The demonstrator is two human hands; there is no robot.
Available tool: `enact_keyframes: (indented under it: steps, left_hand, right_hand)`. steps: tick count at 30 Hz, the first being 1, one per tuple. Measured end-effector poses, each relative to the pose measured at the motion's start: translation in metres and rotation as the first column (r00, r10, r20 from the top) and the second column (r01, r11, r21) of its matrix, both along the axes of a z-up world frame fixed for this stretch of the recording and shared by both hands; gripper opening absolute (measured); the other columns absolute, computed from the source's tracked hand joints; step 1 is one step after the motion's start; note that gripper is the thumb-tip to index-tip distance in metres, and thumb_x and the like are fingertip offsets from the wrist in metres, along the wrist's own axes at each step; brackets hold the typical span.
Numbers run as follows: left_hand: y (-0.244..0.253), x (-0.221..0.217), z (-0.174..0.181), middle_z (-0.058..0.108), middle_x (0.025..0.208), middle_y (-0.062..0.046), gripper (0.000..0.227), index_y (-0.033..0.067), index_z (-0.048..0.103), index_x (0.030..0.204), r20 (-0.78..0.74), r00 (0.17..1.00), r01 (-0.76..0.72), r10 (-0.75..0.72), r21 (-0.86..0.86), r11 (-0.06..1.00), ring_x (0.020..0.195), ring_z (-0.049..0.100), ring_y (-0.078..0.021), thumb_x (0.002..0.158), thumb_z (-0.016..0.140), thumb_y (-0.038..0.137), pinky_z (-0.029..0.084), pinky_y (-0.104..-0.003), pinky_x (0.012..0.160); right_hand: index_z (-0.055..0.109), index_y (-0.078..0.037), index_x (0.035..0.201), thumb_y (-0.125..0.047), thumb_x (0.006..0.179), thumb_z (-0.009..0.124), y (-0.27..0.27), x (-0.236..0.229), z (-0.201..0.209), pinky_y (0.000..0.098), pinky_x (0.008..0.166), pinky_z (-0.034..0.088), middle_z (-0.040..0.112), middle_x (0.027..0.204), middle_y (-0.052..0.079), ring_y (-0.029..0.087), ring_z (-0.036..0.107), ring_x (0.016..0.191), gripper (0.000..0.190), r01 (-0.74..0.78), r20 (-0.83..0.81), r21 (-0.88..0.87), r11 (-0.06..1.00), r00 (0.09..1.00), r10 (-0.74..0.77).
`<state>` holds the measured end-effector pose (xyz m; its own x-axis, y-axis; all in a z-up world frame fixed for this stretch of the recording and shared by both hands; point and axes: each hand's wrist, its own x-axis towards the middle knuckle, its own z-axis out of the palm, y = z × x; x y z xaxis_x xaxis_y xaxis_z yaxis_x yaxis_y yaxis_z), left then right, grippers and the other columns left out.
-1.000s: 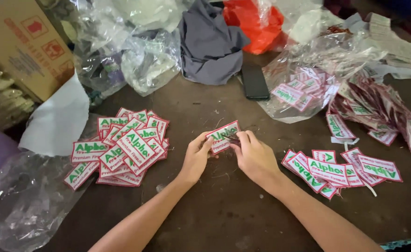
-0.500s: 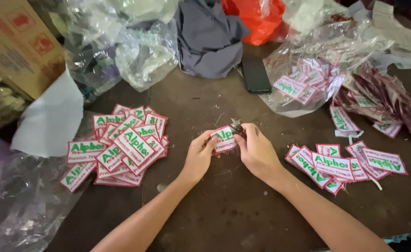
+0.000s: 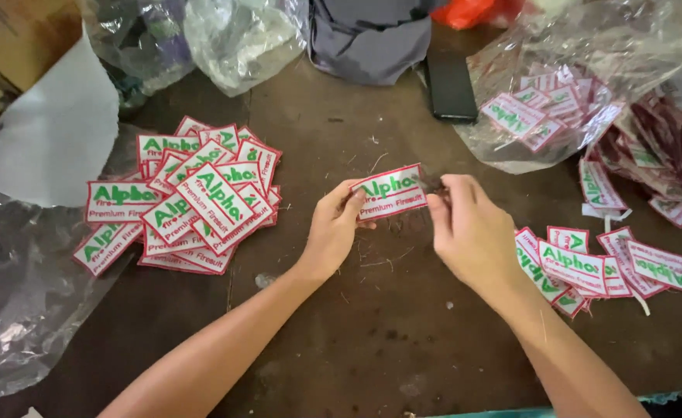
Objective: Trimming loose threads from fabric labels using small scissors at a workbench.
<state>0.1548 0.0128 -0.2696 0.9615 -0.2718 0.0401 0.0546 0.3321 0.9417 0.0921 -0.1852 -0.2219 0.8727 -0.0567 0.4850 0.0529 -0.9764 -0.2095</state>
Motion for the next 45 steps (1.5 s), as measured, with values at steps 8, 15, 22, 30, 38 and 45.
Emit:
enact_keyframes:
  steps: [8, 15, 22, 30, 38, 45]
  left_hand:
    - [0.002, 0.007, -0.019, 0.067, 0.085, -0.012, 0.017, 0.0027, 0.071, 0.114, 0.158, 0.986, 0.033, -0.049, 0.102, 0.994, 0.068, 0.067, -0.0150, 0.103, 0.062, 0.012, 0.059, -0.026, 0.052]
    - [0.002, 0.006, -0.010, 0.067, 0.094, -0.011, 0.023, 0.0028, 0.066, 0.123, 0.116, 0.993, -0.012, 0.008, 0.036, 0.999, 0.081, 0.062, -0.0139, 0.104, 0.059, 0.012, 0.059, -0.026, 0.060]
    - [0.002, 0.002, -0.011, 0.072, 0.094, -0.007, 0.023, 0.0113, 0.066, 0.125, 0.171, 0.985, -0.026, 0.005, 0.124, 0.992, 0.082, 0.065, -0.0094, 0.102, 0.062, 0.017, 0.058, -0.023, 0.059]
    - [0.006, -0.002, -0.005, 0.076, 0.100, -0.013, 0.022, 0.0100, 0.066, 0.124, 0.224, 0.974, -0.016, -0.024, 0.173, 0.985, 0.090, 0.071, -0.0182, 0.102, 0.064, 0.011, 0.063, -0.036, 0.076]
    - [0.006, -0.001, -0.002, 0.074, 0.099, -0.014, 0.022, 0.0055, 0.066, 0.123, 0.241, 0.969, 0.008, -0.052, 0.181, 0.983, 0.092, 0.069, -0.0188, 0.103, 0.063, 0.011, 0.061, -0.038, 0.082]
    - [0.008, 0.003, -0.010, 0.074, 0.098, -0.014, 0.020, 0.0070, 0.070, 0.118, 0.246, 0.968, -0.003, -0.041, 0.178, 0.984, 0.090, 0.069, -0.0183, 0.101, 0.066, 0.016, 0.061, -0.037, 0.079]
  right_hand:
    - [0.055, -0.021, 0.121, -0.046, 0.107, 0.047, 0.018, -0.003, 0.011, 0.0500, 0.074, 0.059, 0.062, 0.102, 0.003, 0.032, 0.070, 0.094, 0.029, -0.057, -0.311, -0.017, 0.998, 0.949, 0.049]
    - [0.059, -0.014, 0.118, -0.038, 0.108, 0.050, 0.019, -0.008, 0.018, 0.0520, 0.075, 0.057, 0.065, 0.094, 0.011, 0.038, 0.070, 0.091, 0.028, -0.094, -0.359, 0.100, 0.991, 0.925, 0.124]
    - [0.057, -0.010, 0.121, -0.035, 0.111, 0.050, 0.019, -0.007, 0.008, 0.0527, 0.073, 0.055, 0.061, 0.094, 0.014, 0.040, 0.067, 0.091, 0.028, -0.128, -0.310, 0.146, 0.981, 0.936, 0.168]
    - [0.057, -0.004, 0.116, -0.024, 0.113, 0.056, 0.009, 0.003, -0.011, 0.0435, 0.075, 0.054, 0.053, 0.089, 0.013, 0.037, 0.063, 0.086, 0.020, -0.294, -0.195, 0.224, 0.929, 0.920, 0.339]
    - [0.058, -0.005, 0.111, -0.023, 0.116, 0.053, 0.000, 0.005, -0.003, 0.0474, 0.072, 0.051, 0.052, 0.085, 0.014, 0.041, 0.062, 0.083, 0.019, -0.326, -0.207, 0.121, 0.938, 0.916, 0.345]
    - [0.057, -0.004, 0.117, -0.028, 0.115, 0.056, -0.003, 0.005, -0.006, 0.0458, 0.074, 0.053, 0.052, 0.089, 0.014, 0.037, 0.062, 0.083, 0.023, -0.342, -0.174, 0.083, 0.936, 0.920, 0.351]
